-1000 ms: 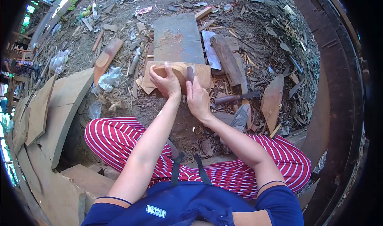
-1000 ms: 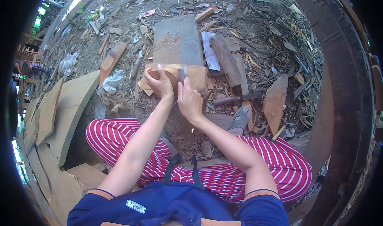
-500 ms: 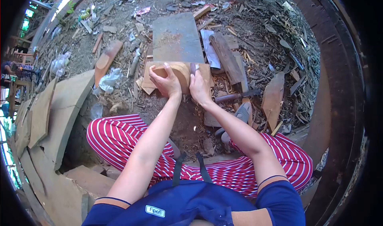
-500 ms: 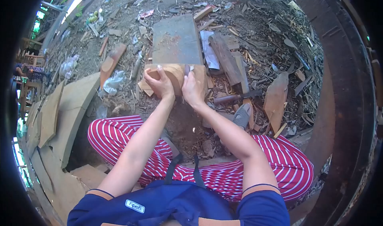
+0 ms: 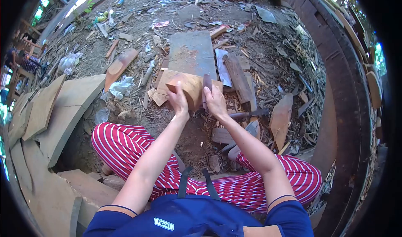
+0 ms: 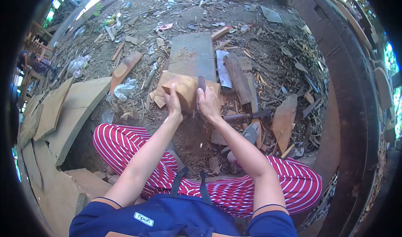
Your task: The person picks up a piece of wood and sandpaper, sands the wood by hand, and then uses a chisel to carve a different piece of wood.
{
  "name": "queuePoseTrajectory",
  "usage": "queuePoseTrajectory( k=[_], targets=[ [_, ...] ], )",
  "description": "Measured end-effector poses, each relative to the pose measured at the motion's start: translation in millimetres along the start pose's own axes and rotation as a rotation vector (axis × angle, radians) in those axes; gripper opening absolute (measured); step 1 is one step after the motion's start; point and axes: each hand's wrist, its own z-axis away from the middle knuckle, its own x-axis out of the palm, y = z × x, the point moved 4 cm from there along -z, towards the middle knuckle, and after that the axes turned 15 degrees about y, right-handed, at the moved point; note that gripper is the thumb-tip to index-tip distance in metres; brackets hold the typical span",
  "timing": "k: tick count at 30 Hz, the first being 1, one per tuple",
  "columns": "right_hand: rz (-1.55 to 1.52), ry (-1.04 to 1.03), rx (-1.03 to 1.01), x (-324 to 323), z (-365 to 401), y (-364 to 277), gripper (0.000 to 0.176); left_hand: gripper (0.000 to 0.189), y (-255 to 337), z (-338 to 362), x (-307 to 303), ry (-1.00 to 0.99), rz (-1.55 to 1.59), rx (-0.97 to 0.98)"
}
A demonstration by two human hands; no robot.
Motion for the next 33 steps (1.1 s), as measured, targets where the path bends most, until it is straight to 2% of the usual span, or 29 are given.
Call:
queuePoseTrajectory(
  k=[1,2,4,6,7,8,10,12,14,21,22,24,25,26,27,28,30,31,33],
  targets=[
    [-0.149,-0.144,0.186,7,-3,-5,0.033,0.092,22,20,-1,0.030,-0.055,0.032],
    [-0.152,-0.150,0.168,11,-4,-7,0.033,0.099,32,30,1,0.001,-0.093,-0.013],
    [-0.352,-0.106,0.362,12,-3,-7,0.032,0.103,25,15,8,-0.104,0.086,-0.050],
    [-0.543,0.004,0.465,9,0,8,0.035,0.099,50,30,-6,-0.360,0.231,0.191],
    [-0.560,-0.019,0.561,-1,-2,1,0.036,0.092,58,39,-15,-0.406,0.151,0.284],
    [-0.576,-0.035,0.665,-12,-2,-11,0.038,0.092,56,41,-20,-0.413,0.152,0.284],
    [-0.595,0.018,0.632,-19,-5,-21,0.038,0.090,65,55,-26,-0.400,0.037,0.839],
    [-0.612,0.061,0.599,-22,-8,-27,0.039,0.090,69,59,-25,-0.390,0.093,0.877],
    [-0.690,0.073,0.616,-21,-12,-31,0.040,0.088,83,69,-31,-0.273,0.063,1.120],
    [-0.662,0.158,0.552,-23,-17,-32,0.039,0.087,85,69,-30,-0.236,0.064,1.340],
    [-0.661,0.160,0.556,-24,-17,-33,0.039,0.089,83,67,-29,-0.270,0.065,1.296],
    [-0.585,0.176,0.433,-29,-20,-39,0.040,0.090,80,63,-25,-0.306,0.067,1.251],
    [-0.584,0.178,0.439,-30,-21,-41,0.040,0.091,72,51,-18,-0.409,0.168,0.914],
    [-0.458,0.207,0.297,-34,-23,-46,0.039,0.092,62,42,-12,-0.498,0.257,0.570],
    [-0.331,0.233,0.159,-36,-23,-49,0.039,0.087,78,44,-11,-0.649,0.357,0.246],
    [-0.330,0.235,0.171,-34,-22,-45,0.039,0.073,92,49,-15,-0.627,0.270,-0.058],
    [-0.230,0.093,0.151,-22,-21,-37,0.036,0.063,55,14,4,-0.799,0.463,-0.092],
    [-0.279,0.067,0.177,-26,-19,-53,0.033,0.063,45,3,7,-0.805,0.448,-0.098],
    [-0.247,0.038,0.136,-24,-13,-56,0.033,0.052,40,-12,8,-0.651,0.413,-0.062]
  ],
)
